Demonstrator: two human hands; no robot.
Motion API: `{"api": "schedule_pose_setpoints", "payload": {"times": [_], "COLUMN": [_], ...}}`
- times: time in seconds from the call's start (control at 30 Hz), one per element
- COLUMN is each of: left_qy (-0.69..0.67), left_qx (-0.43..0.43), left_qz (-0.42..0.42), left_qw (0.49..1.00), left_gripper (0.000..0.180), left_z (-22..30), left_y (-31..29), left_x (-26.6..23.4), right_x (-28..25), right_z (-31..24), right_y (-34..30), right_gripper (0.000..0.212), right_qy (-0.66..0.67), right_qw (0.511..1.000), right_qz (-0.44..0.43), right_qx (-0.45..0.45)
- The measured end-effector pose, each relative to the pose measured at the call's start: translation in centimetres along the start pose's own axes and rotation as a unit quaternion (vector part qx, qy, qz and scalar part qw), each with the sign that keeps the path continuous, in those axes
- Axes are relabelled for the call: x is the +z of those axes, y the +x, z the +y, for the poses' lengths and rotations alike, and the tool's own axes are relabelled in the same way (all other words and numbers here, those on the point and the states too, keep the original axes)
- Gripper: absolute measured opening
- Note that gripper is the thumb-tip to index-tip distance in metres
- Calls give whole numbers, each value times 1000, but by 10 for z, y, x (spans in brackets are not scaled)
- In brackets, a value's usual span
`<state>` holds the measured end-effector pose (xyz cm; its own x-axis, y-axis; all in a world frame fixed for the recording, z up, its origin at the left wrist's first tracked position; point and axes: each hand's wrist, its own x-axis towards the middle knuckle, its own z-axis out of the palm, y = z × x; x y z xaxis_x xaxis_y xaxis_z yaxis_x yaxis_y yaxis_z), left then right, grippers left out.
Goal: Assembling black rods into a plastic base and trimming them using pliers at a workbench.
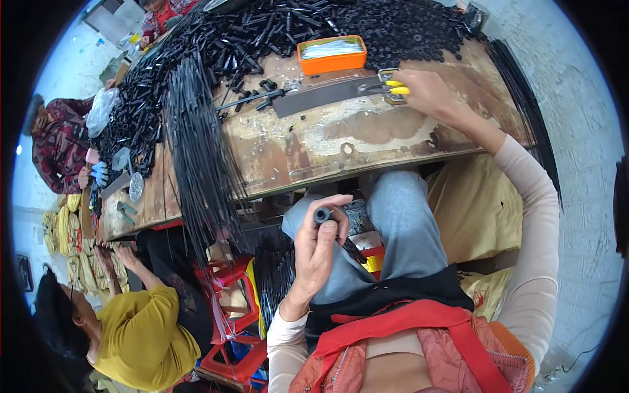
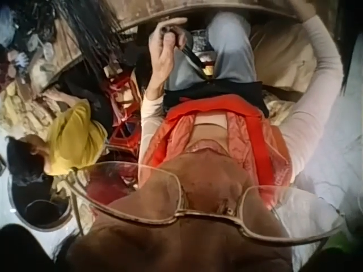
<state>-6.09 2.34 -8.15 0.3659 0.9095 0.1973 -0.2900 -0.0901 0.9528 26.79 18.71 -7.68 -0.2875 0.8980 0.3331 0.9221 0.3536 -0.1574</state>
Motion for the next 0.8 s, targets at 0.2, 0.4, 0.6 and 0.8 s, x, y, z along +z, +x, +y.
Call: {"api": "schedule_pose_setpoints", "payload": {"times": [0.2, 0.4, 0.6, 0.8], "left_qy": [9, 29, 72, 34], "left_qx": [-19, 6, 21, 10], "left_qz": [-13, -4, -11, -26], "left_qw": [1000, 1000, 997, 999], "left_gripper": [30, 31, 36, 29], "left_z": [6, 19, 33, 29], "left_y": [2, -26, -37, -40], "left_x": [13, 21, 31, 34], "right_x": [-5, -12, -26, -32], "right_z": [20, 17, 4, 9], "right_y": [5, 8, 4, 5], "right_gripper": [19, 20, 21, 18], "right_qy": [96, 210, 454, 679], "right_qw": [994, 968, 874, 700], "right_qz": [-2, -4, 1, -50], "right_qx": [51, 138, 174, 216]}}
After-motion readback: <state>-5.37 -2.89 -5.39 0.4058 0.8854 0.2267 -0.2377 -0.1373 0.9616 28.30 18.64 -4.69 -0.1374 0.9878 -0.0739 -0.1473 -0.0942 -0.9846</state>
